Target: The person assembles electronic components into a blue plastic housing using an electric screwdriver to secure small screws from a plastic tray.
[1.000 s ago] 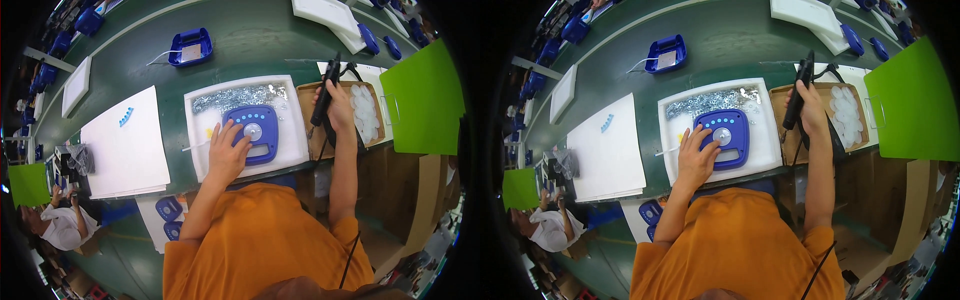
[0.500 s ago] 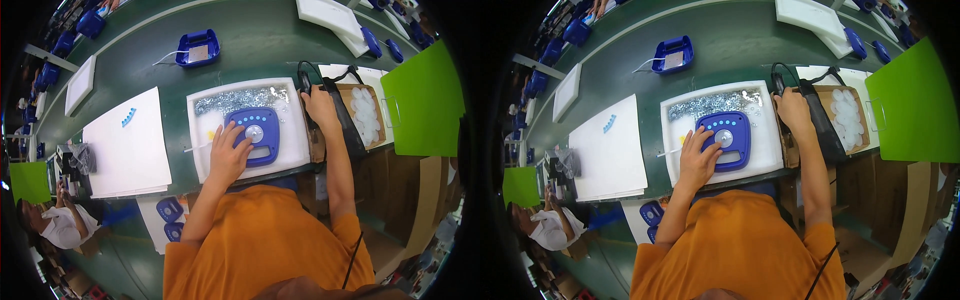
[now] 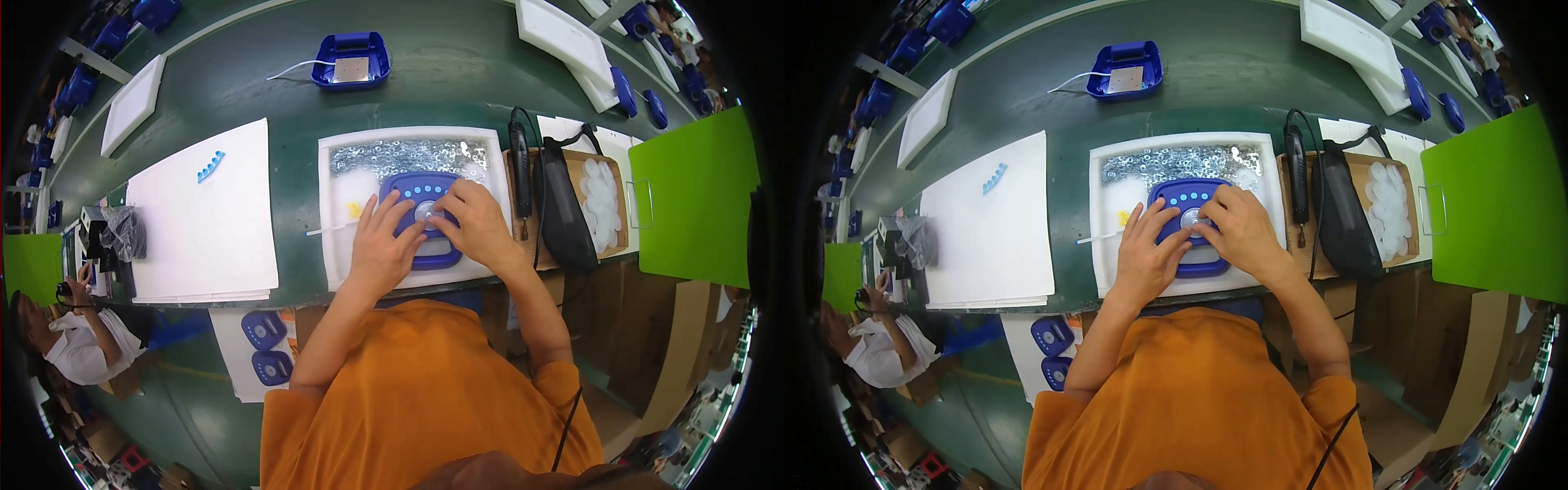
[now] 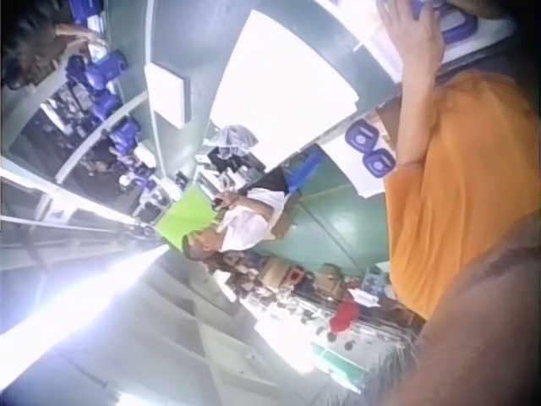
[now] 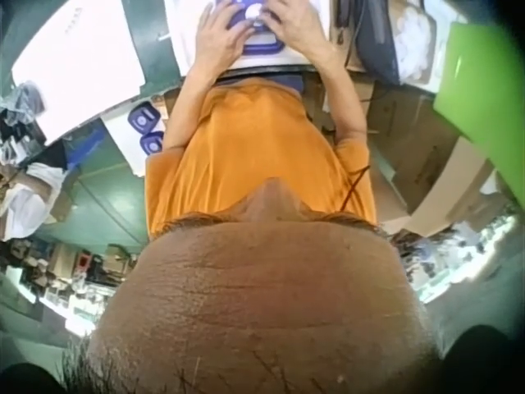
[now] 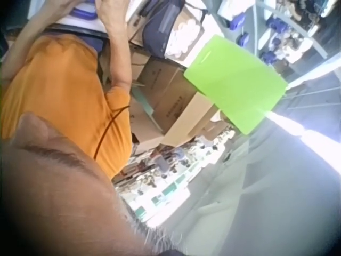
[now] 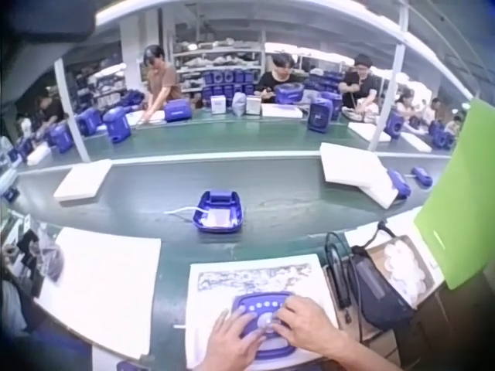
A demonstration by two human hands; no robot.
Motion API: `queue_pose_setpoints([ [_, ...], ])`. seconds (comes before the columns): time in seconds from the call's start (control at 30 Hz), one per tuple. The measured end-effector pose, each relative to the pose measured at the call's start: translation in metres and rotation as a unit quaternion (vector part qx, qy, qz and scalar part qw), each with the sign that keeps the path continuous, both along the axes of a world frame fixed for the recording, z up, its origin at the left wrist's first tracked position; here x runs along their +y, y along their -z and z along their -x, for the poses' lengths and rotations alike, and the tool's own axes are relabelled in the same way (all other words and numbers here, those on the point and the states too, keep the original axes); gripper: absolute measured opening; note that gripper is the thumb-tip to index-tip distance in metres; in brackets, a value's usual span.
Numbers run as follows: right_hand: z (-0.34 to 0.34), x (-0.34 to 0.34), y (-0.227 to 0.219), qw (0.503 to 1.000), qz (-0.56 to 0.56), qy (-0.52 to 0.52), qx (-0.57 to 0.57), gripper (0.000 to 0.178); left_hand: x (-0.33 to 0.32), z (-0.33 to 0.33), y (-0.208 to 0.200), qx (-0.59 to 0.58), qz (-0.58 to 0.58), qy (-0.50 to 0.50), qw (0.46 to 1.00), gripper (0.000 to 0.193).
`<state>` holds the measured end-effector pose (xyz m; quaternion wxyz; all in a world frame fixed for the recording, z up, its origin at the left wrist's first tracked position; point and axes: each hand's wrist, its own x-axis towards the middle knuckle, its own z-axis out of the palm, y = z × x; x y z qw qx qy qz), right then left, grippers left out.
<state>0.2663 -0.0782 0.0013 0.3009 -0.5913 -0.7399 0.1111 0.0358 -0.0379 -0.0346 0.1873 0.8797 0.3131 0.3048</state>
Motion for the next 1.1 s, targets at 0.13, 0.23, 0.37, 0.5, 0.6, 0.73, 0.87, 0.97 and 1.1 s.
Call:
queue_pose_setpoints([
  [0.13, 0.002, 0.005, -0.001, 0.999, 0.001, -0.025, -0.036, 0.021, 0.0, 0.001, 0.002, -0.004, -0.001, -0.001, 1.0, 0.026],
  [0.23, 0.001, 0.008, 0.0, 0.998, 0.0, -0.039, -0.047, 0.02, 0.0, 0.001, 0.004, -0.003, 0.002, -0.002, 1.0, 0.028],
  [0.37, -0.001, 0.01, -0.004, 0.996, 0.021, -0.065, -0.057, 0.019, 0.0, 0.001, 0.003, -0.008, 0.005, 0.003, 1.0, 0.026],
  [0.5, -0.003, 0.014, -0.008, 0.992, 0.051, -0.104, -0.054, 0.022, 0.001, 0.002, 0.004, -0.009, 0.002, 0.004, 1.0, 0.024],
  [0.6, 0.002, 0.012, -0.02, 0.995, 0.032, -0.09, -0.015, 0.025, 0.001, 0.002, 0.004, -0.013, 0.003, 0.003, 1.0, 0.024],
  [0.73, -0.003, 0.01, -0.014, 0.994, 0.044, -0.088, -0.038, 0.024, 0.0, 0.002, 0.001, -0.012, 0.01, 0.004, 1.0, 0.024],
  [0.87, -0.004, 0.011, -0.014, 0.994, 0.043, -0.089, -0.044, 0.023, 0.0, 0.002, 0.001, -0.006, 0.01, 0.002, 1.0, 0.024],
  [0.97, -0.004, 0.011, -0.015, 0.994, 0.042, -0.094, -0.038, 0.021, 0.001, 0.001, 0.0, -0.009, 0.01, 0.002, 1.0, 0.024],
  [1.1, -0.005, 0.014, -0.013, 0.993, 0.039, -0.103, -0.037, 0.02, 0.001, 0.001, 0.0, -0.016, 0.009, 0.001, 1.0, 0.024],
])
